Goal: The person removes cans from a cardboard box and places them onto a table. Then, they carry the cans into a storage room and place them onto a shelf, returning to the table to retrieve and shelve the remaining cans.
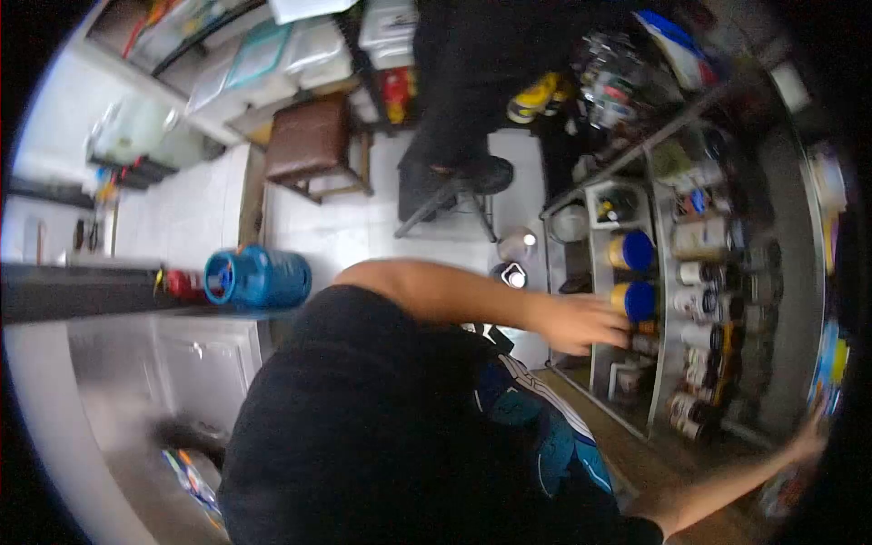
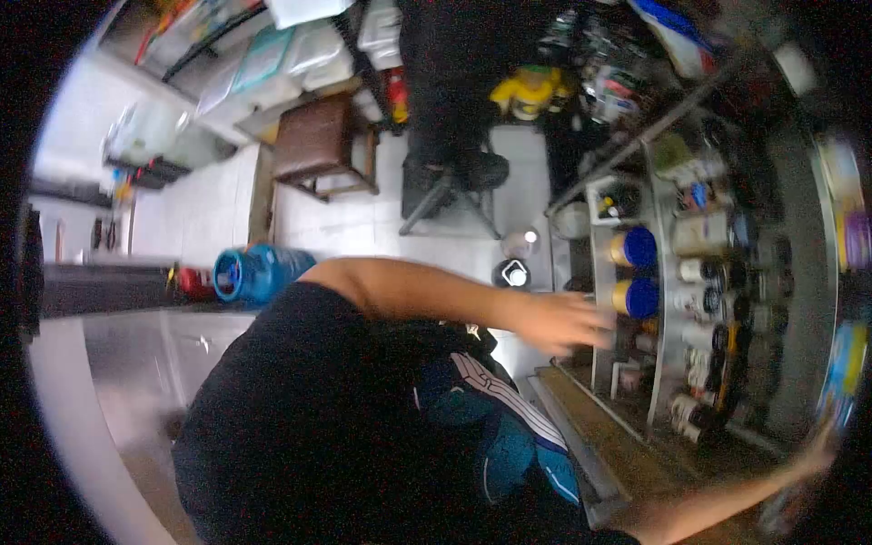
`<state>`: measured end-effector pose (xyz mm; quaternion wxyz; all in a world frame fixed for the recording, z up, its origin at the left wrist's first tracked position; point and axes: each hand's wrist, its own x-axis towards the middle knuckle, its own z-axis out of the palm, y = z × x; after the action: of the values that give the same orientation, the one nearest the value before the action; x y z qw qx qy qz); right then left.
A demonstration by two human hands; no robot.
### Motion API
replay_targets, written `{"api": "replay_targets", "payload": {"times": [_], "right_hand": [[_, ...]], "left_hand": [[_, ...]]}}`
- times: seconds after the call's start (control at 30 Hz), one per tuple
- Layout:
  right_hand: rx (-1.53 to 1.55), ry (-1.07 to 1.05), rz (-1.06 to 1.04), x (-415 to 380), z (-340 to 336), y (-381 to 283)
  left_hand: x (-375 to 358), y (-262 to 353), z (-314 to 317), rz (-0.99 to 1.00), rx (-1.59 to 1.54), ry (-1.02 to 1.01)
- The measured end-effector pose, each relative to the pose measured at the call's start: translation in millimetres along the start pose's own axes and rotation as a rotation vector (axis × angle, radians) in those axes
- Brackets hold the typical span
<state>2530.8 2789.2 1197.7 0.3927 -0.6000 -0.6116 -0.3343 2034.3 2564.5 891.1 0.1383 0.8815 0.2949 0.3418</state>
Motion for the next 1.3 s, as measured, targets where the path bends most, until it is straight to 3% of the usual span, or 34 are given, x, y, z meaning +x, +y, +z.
{"api": "replay_targets", "payload": {"times": [0.03, 0.07, 0.1, 0.17, 0.2, 0.23, 0.3, 0.37, 0.4, 0.43, 0.47, 0.5, 0.57, 0.63, 0.7, 0.8, 0.9, 0.93, 1.03, 1.17, 1.2, 1.3], "right_hand": [[-0.117, 0.062, -0.056, 7.4, -6.9, -8.3], [-0.209, 0.143, -0.111, 3.9, -10.4, -13.2], [-0.219, 0.275, -0.195, -10.3, -9.7, -28.5], [-0.029, 0.608, -0.514, -57.2, 3.2, -88.7], [0.077, 0.595, -0.518, -98.8, 15.6, -132.5], [0.222, 0.419, -0.431, -165.4, 37.6, -190.2], [0.400, -0.110, -0.214, -308.4, 78.9, -304.8], [0.610, -0.787, -0.209, -454.1, 119.9, -355.3], [0.567, -1.195, -0.266, -492.1, 113.6, -392.7], [0.423, -1.604, -0.418, -506.0, 92.5, -438.9], [0.303, -1.871, -0.637, -499.7, 65.0, -493.3], [0.252, -2.004, -0.818, -493.2, 43.0, -544.6], [0.399, -1.998, -0.992, -480.5, 25.8, -628.2], [0.890, -1.669, -1.080, -490.7, 49.5, -676.7], [0.799, -1.650, -1.156, -476.9, 37.8, -740.7], [0.835, -1.692, -1.282, -478.4, 33.2, -810.2], [0.764, -1.666, -1.517, -501.7, 17.1, -869.4], [0.728, -1.679, -1.594, -508.6, 5.0, -890.5], [0.786, -1.896, -1.545, -552.2, -5.9, -943.5], [0.629, -2.014, -1.716, -593.5, 2.9, -1023.5], [0.437, -1.948, -1.755, -595.5, 1.1, -1049.8], [0.469, -1.646, -1.920, -611.9, -6.3, -1131.2]], "left_hand": [[-81.5, -7.2, -10.2, -0.462, -0.114, -0.376], [-152.3, -0.3, -22.4, -0.818, -0.265, -0.477], [-226.6, 7.1, -24.6, -1.056, -0.200, -0.466], [-344.2, 47.3, -67.5, -1.328, -0.024, -0.403], [-372.2, 78.2, -98.6, -1.563, 0.012, -0.282], [-415.0, 97.0, -110.7, -1.718, 0.130, -0.242], [-448.2, 123.3, -163.3, -2.092, 0.174, -0.306], [-483.0, 142.9, -176.6, -2.170, 0.175, -0.128], [-497.6, 154.3, -180.3, -2.206, 0.180, -0.038], [-509.8, 162.4, -179.2, -2.160, 0.164, 0.048], [-519.6, 168.8, -170.8, -2.113, 0.150, 0.132], [-527.6, 174.7, -162.4, -2.063, 0.144, 0.212], [-538.8, 189.5, -138.9, -1.992, 0.078, 0.425], [-517.0, 210.0, -147.8, -2.027, -0.093, 0.584], [-512.5, 227.7, -132.5, -1.944, 0.014, 0.795], [-489.8, 245.3, -146.8, -1.977, 0.050, 0.973], [-479.0, 260.0, -152.8, -1.961, 0.071, 1.342], [-475.6, 266.3, -158.3, -1.981, 0.098, 1.380], [-479.3, 283.8, -164.7, -1.975, 0.159, 1.552], [-505.2, 303.9, -194.1, -1.852, 0.186, 1.953], [-521.1, 304.8, -204.4, -1.826, 0.257, 1.981], [-585.9, 283.0, -241.3, -1.743, 0.293, 2.201]]}}
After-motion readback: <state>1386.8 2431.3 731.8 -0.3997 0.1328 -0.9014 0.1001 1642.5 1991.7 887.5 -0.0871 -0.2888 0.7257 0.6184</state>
